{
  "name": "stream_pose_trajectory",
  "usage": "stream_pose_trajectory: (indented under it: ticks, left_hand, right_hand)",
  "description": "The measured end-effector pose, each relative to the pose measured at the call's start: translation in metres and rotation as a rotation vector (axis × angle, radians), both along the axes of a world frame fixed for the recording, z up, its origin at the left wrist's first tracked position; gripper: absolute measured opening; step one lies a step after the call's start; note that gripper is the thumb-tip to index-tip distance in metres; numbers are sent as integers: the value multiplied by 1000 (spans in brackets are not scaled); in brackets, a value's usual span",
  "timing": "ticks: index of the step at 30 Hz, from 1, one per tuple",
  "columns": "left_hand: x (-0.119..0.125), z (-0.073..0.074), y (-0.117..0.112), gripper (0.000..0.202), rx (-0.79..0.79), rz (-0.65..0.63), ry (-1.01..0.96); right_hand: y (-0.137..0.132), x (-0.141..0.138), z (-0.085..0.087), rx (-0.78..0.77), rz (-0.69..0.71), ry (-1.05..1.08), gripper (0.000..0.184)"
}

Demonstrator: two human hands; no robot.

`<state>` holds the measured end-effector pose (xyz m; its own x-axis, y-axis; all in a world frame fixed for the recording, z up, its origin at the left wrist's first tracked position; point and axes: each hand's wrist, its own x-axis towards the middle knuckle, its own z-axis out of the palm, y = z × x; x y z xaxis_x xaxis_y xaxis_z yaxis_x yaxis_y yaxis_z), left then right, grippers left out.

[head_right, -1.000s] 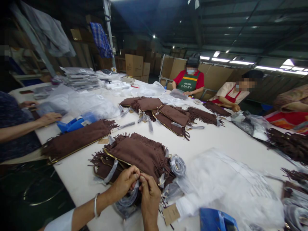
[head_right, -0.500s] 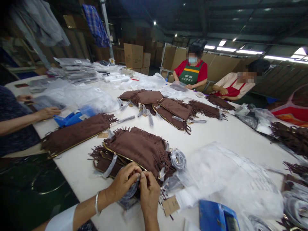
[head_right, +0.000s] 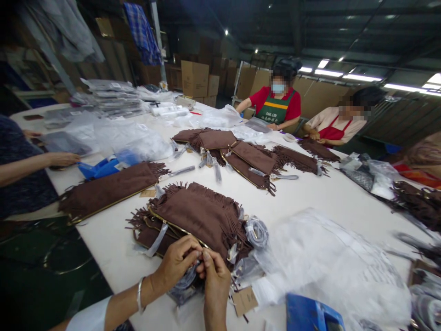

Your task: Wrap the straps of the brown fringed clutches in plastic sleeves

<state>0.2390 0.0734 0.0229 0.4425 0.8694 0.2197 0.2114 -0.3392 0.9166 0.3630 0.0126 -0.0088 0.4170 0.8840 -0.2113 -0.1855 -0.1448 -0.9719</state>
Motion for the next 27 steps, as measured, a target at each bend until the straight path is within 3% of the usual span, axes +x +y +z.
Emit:
stream_pose_trajectory:
  ticks: [18,27]
  left_hand:
    - [-1,-11,-1,17,77,2,-28]
    - [-1,-10,2,17,62,-48,-55]
  right_hand:
    - [2,5,1,-74,92,-4,35]
    - [4,18,11,-136,210,245,34]
